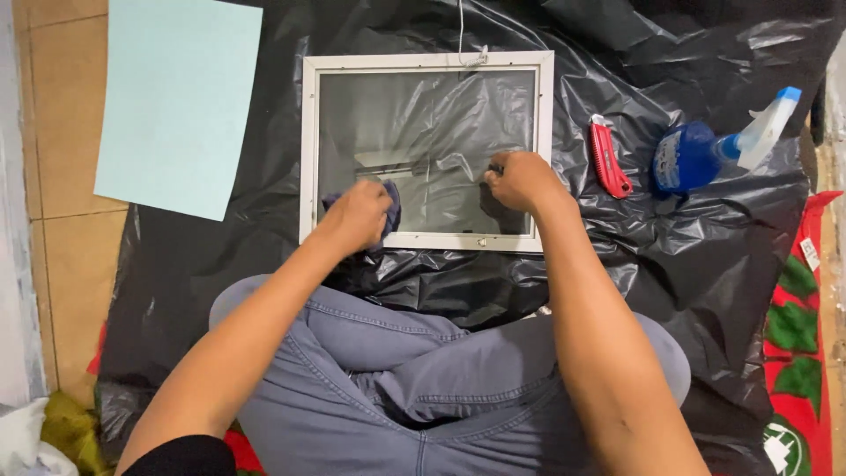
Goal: Cleaning a photo frame by wiping the exterior, disassembling it, cleaning the glass with spray and a cloth, and then reassembling it.
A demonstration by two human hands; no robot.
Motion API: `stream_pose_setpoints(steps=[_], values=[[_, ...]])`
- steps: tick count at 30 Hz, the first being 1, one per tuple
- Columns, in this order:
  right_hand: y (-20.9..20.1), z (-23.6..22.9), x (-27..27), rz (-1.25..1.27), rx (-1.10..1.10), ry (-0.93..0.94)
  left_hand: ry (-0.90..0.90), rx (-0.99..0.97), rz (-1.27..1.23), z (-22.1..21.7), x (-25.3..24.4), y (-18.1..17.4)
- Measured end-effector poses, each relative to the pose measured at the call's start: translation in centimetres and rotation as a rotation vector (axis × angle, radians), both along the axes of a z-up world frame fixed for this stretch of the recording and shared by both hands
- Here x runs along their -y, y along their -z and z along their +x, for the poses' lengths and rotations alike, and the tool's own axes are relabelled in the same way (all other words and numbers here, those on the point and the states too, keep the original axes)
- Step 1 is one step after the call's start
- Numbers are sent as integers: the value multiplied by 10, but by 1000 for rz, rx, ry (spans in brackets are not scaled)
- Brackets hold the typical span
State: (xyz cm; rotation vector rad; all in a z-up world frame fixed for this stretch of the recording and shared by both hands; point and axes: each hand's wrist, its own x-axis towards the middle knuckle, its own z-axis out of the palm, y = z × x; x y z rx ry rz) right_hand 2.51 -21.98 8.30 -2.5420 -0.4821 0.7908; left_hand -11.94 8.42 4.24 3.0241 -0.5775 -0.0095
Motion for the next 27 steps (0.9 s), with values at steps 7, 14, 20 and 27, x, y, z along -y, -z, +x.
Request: stream_pose_setpoints(steps=[7,14,20,27], values=[[2,1,-1,3,-5,-7,-5,183,113,17,12,4],[1,3,-1,6,-65,56,-114,343,72,147,17,-1],[-8,9,-3,39,-135,39,-169,366,79,201,15,9],[4,11,-3,49,-48,42,-93,284,-34,136,41,2]])
